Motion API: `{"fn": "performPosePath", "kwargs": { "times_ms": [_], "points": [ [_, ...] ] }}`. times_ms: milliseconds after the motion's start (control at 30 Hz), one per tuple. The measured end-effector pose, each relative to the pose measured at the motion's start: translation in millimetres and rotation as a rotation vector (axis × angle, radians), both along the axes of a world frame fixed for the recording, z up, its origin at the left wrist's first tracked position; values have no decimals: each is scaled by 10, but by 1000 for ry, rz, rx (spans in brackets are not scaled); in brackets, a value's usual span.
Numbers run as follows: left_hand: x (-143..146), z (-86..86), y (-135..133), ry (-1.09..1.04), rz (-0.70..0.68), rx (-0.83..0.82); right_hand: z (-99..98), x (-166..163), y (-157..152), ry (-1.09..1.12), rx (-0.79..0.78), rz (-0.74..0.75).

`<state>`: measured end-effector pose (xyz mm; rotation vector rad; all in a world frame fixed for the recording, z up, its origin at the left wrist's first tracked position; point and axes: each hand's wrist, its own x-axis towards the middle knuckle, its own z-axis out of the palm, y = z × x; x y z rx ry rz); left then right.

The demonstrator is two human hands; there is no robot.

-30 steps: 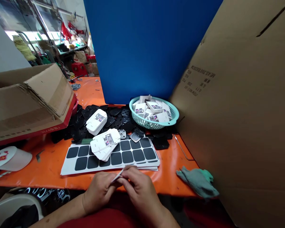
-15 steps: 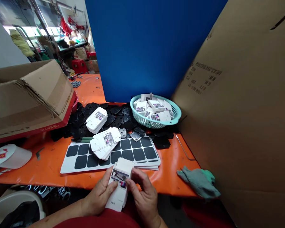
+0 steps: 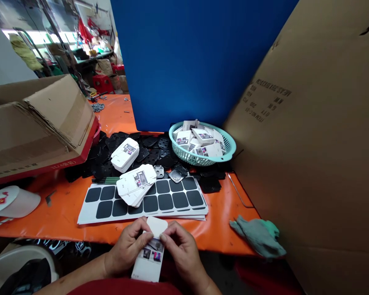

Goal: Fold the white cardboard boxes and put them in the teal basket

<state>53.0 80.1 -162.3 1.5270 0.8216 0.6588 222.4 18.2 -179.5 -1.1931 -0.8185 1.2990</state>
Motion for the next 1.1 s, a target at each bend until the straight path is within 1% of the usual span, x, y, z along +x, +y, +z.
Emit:
{"fn": "performPosePath", "kwargs": {
  "times_ms": [100, 167, 200, 267, 333, 367, 400, 433, 467, 500, 600, 633, 700, 800, 900, 967, 1000, 1100],
  "points": [
    [43, 29, 22, -5, 39, 84, 34, -31, 22, 236, -62, -39],
    [59, 38, 22, -58, 25, 40, 53, -22, 39, 317, -95, -54],
    [59, 42, 19, -68, 21, 9, 62, -1, 43, 281, -89, -43],
    [43, 56, 11, -33, 25, 9, 77, 65, 36, 84, 7, 15],
    [20, 92, 10, 19, 19, 109, 93, 139, 14, -125, 156, 80],
    [13, 122, 14, 36, 6, 166, 104, 167, 2, -193, 205, 108],
    [11, 158, 23, 53, -9, 206, 121, 185, -7, -227, 219, 127],
    [16, 200, 36, 78, -16, 221, 143, 192, -12, -234, 196, 130],
    [27, 245, 51, 111, -14, 205, 173, 188, -11, -226, 148, 120],
    [45, 290, 69, 143, -7, 154, 207, 176, -5, -199, 86, 102],
    [108, 392, 117, 145, 9, -107, 321, 129, 38, -17, -105, 37],
    [125, 406, 126, 123, 8, -185, 351, 119, 53, 42, -154, 28],
    [143, 403, 130, 88, 14, -266, 386, 112, 74, 103, -210, 30],
    [125, 333, 111, 40, 36, -319, 373, 117, 60, 47, -196, 25],
    [73, 244, 96, -29, 47, -378, 309, 103, -5, -121, -64, 30],
    [33, 205, 101, -51, 54, -375, 245, 73, -59, -169, -6, 49],
    [13, 193, 108, -56, 54, -362, 207, 54, -83, -145, -17, 51],
    [-41, 167, 128, -69, -6, -334, 88, -3, -132, 3, -143, 27]
  ]
}}
